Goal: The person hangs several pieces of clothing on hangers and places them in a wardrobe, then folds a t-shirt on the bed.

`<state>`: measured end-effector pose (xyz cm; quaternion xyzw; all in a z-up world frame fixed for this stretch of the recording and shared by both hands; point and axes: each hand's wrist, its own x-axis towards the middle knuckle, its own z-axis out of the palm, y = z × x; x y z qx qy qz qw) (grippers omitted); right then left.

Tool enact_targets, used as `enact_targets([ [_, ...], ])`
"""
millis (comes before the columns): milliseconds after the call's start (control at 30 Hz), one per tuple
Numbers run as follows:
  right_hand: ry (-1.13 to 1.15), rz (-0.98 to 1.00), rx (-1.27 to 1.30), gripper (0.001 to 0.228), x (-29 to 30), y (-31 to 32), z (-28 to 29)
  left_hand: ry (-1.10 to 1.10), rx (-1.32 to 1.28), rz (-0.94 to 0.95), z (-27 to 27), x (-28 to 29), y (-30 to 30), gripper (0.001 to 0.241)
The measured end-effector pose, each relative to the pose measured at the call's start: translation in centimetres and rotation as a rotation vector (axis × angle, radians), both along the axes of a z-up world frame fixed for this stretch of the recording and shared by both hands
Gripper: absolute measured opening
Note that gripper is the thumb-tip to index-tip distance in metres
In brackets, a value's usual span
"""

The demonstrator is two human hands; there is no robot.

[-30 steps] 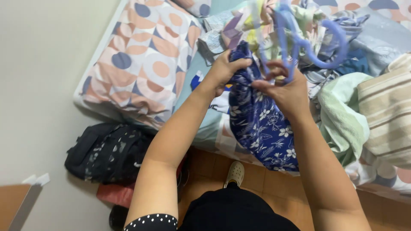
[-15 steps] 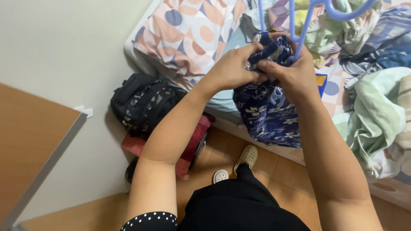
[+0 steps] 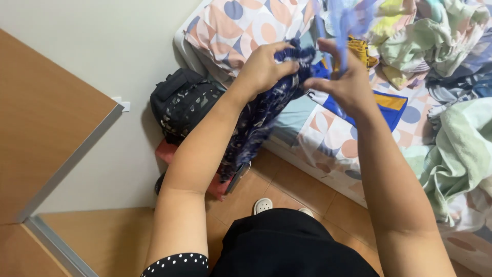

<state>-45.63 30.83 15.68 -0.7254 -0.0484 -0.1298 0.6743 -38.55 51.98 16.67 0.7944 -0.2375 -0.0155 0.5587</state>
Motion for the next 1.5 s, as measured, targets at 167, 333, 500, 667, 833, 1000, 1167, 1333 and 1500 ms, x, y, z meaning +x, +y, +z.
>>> enact_targets([
  [167,-0.06,0.383,-0.164,0.084,0.4,-0.2,0.2,0.484,-0.084,-0.429,1.4,-0.9,0.2,0.04],
  [333,0.19,0.465,-0.104,0.047,2.3,-2.1,-2.3,0.149,0.309,-0.18,1.8,-2.3,2.3,0.041],
  [500,0.094,0.482,-0.017,0.028,3.2,-1.6,-4.2,0.227,0.307,-0.084,3.5,-5.1,1.7,0.072],
  [667,-0.088,0.359,-0.143,0.031,3.7,-1.4,-6.1,-0.068,0.174,-0.295,-3.4,-3.4,1.2,0.072],
  [833,-0.127,0.29,-0.12,0.031,3.7,-1.0,-7.6,-0.116,0.444,0.086,-7.2,-4.2,-2.8,0.085],
  [1000,-0.077,0.157,-0.071,0.03,3.0,-4.6,-10.3,0.316,0.11,0.11,-8.1,-1.0,-2.0,0.068],
  [1167,0.15,0.085,0.083,0.016,0.1,-8.5,-15.5,0.736,-0.759,0.103,-5.6,-0.4,-1.9,0.082],
  [1333,0.363,-0.242,-0.162,0.03,-3.0,-11.1,-19.7,0.337,-0.652,0.01,-3.9,-1.2,-4.8,0.094],
  [1500,0.179,-0.411,-0.622,0.03,-4.5,-14.2,-24.3,0.482,-0.715,-0.079,1.0,-1.8,-5.9,0.057],
])
